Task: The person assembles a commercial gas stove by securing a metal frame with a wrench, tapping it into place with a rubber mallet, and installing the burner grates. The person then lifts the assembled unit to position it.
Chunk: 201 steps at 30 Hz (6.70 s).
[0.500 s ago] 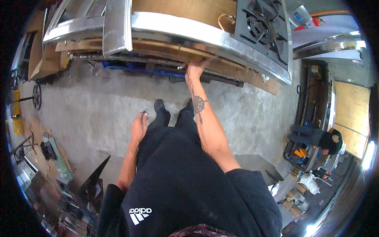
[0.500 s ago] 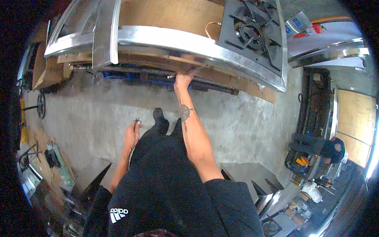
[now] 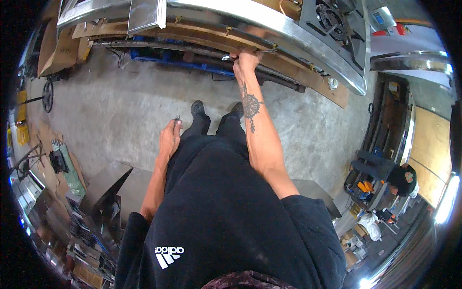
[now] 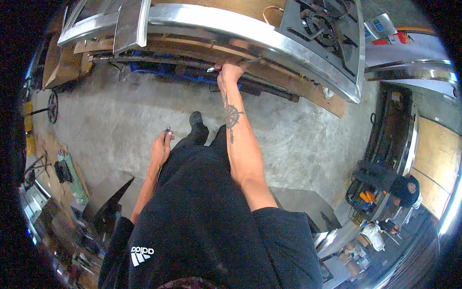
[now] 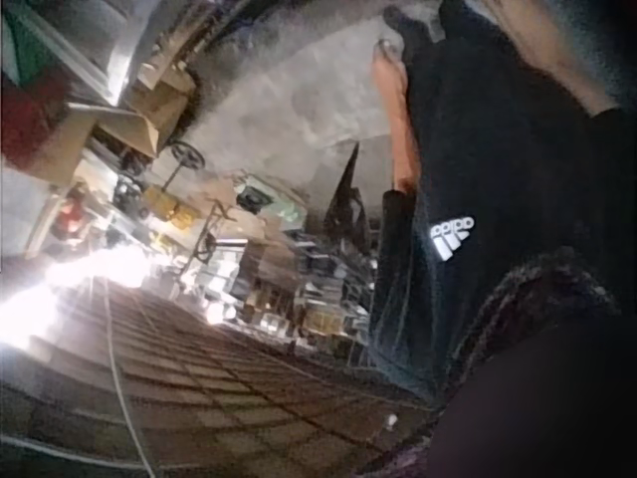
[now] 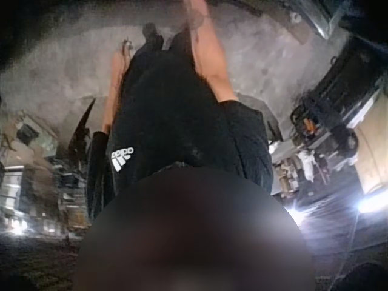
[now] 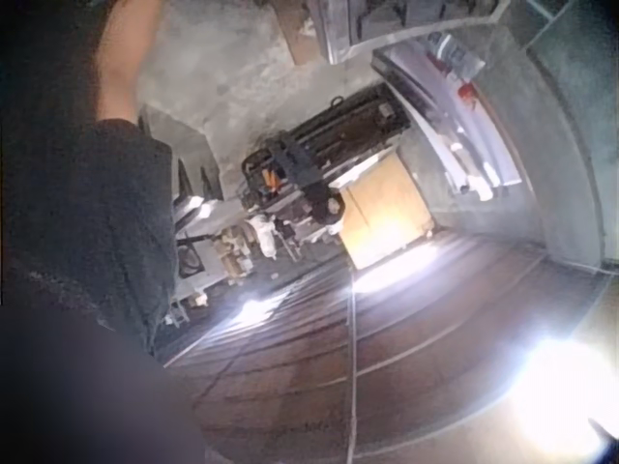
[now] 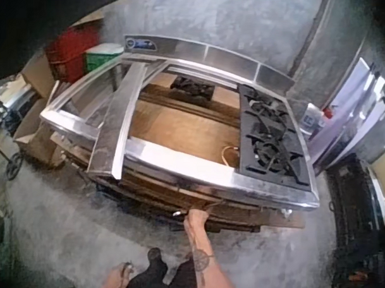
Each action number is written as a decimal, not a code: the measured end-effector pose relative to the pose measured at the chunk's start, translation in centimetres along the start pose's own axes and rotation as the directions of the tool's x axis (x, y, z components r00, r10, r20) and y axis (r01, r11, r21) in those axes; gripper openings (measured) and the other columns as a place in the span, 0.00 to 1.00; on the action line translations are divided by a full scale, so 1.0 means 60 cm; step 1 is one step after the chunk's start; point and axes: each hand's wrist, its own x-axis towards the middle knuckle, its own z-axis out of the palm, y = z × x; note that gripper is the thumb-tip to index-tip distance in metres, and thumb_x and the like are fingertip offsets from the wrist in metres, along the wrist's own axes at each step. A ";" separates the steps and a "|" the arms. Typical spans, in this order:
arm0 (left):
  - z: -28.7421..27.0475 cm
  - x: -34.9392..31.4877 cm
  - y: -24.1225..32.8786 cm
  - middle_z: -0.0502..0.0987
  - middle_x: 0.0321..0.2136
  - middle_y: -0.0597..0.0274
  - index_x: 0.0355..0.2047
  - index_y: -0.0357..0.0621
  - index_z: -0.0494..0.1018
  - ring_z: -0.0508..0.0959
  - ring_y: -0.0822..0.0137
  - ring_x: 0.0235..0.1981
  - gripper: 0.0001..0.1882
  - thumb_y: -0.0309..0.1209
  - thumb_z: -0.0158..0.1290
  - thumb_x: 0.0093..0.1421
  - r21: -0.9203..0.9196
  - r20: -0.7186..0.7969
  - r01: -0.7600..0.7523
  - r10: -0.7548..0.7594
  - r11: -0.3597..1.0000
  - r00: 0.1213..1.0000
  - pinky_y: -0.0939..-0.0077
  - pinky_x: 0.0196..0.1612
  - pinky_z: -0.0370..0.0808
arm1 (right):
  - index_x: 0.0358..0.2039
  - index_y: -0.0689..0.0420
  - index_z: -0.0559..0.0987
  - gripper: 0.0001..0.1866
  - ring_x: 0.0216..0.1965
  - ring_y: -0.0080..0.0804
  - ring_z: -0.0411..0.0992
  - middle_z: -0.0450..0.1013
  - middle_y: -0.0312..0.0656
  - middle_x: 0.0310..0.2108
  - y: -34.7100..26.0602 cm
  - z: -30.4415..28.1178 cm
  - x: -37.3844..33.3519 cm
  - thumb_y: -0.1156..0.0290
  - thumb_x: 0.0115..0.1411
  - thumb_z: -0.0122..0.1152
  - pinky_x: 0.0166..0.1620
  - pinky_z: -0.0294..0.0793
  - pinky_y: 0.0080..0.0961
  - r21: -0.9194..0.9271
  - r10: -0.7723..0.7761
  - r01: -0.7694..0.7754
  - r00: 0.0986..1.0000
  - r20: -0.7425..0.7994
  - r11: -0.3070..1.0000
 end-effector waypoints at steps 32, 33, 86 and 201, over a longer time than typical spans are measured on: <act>-0.037 0.017 -0.018 0.83 0.37 0.43 0.41 0.37 0.75 0.81 0.39 0.42 0.20 0.42 0.42 0.76 0.045 -0.006 -0.002 0.003 0.999 1.000 0.50 0.45 0.74 | 0.56 0.52 0.60 0.14 0.28 0.35 0.72 0.70 0.45 0.46 -0.009 -0.029 0.005 0.70 0.75 0.51 0.20 0.67 0.30 -0.037 0.084 -0.082 0.995 0.051 0.996; -0.040 0.017 -0.018 0.83 0.38 0.44 0.41 0.37 0.75 0.81 0.39 0.43 0.20 0.42 0.42 0.76 0.060 -0.001 0.020 -0.020 0.998 1.000 0.50 0.46 0.74 | 0.56 0.52 0.60 0.14 0.28 0.35 0.72 0.70 0.45 0.46 -0.009 -0.030 0.006 0.70 0.75 0.50 0.20 0.66 0.30 -0.031 0.120 -0.120 0.993 -0.001 0.992; -0.020 0.050 0.023 0.82 0.28 0.47 0.40 0.35 0.79 0.80 0.53 0.27 0.22 0.44 0.46 0.74 -0.062 0.000 -0.170 0.171 0.983 0.985 0.59 0.36 0.73 | 0.33 0.49 0.77 0.08 0.19 0.23 0.60 0.72 0.33 0.27 -0.101 -0.096 0.075 0.64 0.65 0.68 0.22 0.55 0.26 0.097 0.143 -0.124 0.964 -0.223 0.988; 0.001 0.037 -0.011 0.85 0.33 0.53 0.46 0.37 0.79 0.79 0.63 0.28 0.22 0.45 0.46 0.74 -0.064 0.086 0.005 0.000 0.998 0.996 0.64 0.37 0.74 | 0.56 0.62 0.78 0.19 0.45 0.31 0.73 0.78 0.40 0.47 -0.228 -0.345 0.120 0.65 0.68 0.62 0.47 0.74 0.31 -0.350 -0.251 0.123 0.904 -0.347 0.929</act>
